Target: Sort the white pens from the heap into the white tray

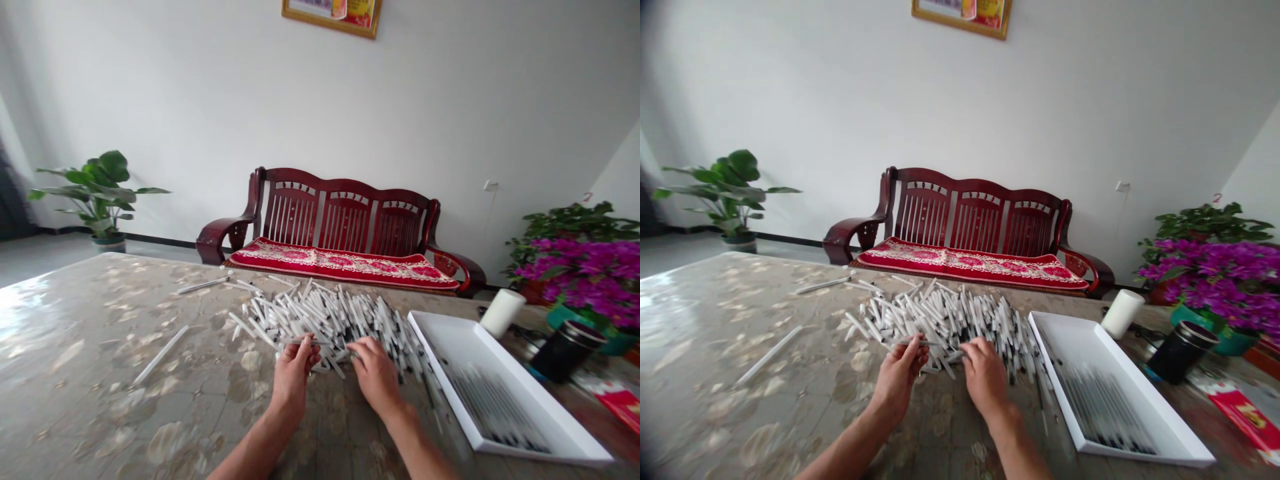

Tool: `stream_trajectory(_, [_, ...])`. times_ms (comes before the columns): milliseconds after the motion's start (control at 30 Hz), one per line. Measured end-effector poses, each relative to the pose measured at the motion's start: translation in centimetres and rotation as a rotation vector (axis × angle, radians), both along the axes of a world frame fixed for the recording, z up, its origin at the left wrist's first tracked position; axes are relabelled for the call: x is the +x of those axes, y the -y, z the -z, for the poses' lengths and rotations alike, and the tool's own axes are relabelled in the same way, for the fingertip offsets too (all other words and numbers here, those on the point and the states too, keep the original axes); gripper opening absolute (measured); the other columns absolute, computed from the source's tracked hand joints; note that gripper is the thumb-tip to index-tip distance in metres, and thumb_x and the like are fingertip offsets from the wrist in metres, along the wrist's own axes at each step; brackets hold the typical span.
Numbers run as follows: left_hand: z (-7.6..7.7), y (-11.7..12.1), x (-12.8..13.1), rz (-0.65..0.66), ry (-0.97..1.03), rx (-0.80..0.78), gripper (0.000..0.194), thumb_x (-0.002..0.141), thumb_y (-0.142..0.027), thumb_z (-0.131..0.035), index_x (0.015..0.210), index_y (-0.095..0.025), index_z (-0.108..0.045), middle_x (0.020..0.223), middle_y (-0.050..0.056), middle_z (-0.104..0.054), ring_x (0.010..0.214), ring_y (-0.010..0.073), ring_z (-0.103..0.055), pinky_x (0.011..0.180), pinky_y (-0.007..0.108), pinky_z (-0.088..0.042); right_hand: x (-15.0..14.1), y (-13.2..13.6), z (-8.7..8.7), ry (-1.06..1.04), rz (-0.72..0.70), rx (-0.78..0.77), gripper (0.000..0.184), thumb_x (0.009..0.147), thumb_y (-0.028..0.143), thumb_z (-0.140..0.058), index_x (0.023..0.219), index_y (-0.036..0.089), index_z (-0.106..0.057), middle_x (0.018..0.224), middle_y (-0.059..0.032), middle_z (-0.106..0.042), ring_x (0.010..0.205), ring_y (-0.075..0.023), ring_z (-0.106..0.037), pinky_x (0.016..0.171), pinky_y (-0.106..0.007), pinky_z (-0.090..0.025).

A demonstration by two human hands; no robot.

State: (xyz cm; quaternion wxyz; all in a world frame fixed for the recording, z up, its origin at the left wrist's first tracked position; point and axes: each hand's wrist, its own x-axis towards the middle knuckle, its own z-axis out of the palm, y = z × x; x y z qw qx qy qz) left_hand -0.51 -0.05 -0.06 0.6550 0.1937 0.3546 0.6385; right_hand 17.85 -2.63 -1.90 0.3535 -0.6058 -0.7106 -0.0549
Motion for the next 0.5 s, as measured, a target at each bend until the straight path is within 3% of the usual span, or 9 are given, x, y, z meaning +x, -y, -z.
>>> stream_trajectory(167, [0.7, -0.1, 0.1, 0.004, -0.050, -0.030, 0.050, 0.044, -0.040, -0.093, 0.080, -0.016, -0.069, 0.066, -0.001, -0.071, 0.062, 0.0137, -0.067, 0.059, 0.024, -0.052, -2.2, -0.4, -0.6, 0.185, -0.008, -0.006, 0.034, 0.078, 0.002, -0.064, 0.098, 0.028, -0.072, 0.098, -0.0042, -0.069, 0.095, -0.0239, -0.065, 0.083, -0.032, -0.051])
stream_trajectory(267, [0.8, -0.2, 0.1, 0.014, -0.080, -0.029, 0.049, 0.045, -0.042, -0.092, 0.079, -0.016, -0.069, 0.068, 0.000, -0.072, 0.064, 0.0150, -0.068, 0.059, 0.024, -0.052, -1.8, -0.6, -0.2, 0.167, 0.002, 0.012, 0.027, 0.080, 0.004, -0.062, 0.091, 0.027, -0.069, 0.095, -0.0037, -0.069, 0.092, -0.0229, -0.066, 0.082, -0.032, -0.051])
stream_trajectory(500, [0.7, 0.0, 0.2, 0.042, -0.090, 0.005, 0.044, 0.048, -0.042, -0.092, 0.074, -0.016, -0.068, 0.067, 0.001, -0.071, 0.063, 0.0150, -0.068, 0.059, 0.025, -0.053, -0.9, -0.5, 0.4, 0.031, -0.043, 0.098, 0.025, 0.088, 0.007, -0.055, 0.100, 0.025, -0.067, 0.098, -0.0043, -0.071, 0.092, -0.0196, -0.070, 0.080, -0.029, -0.054])
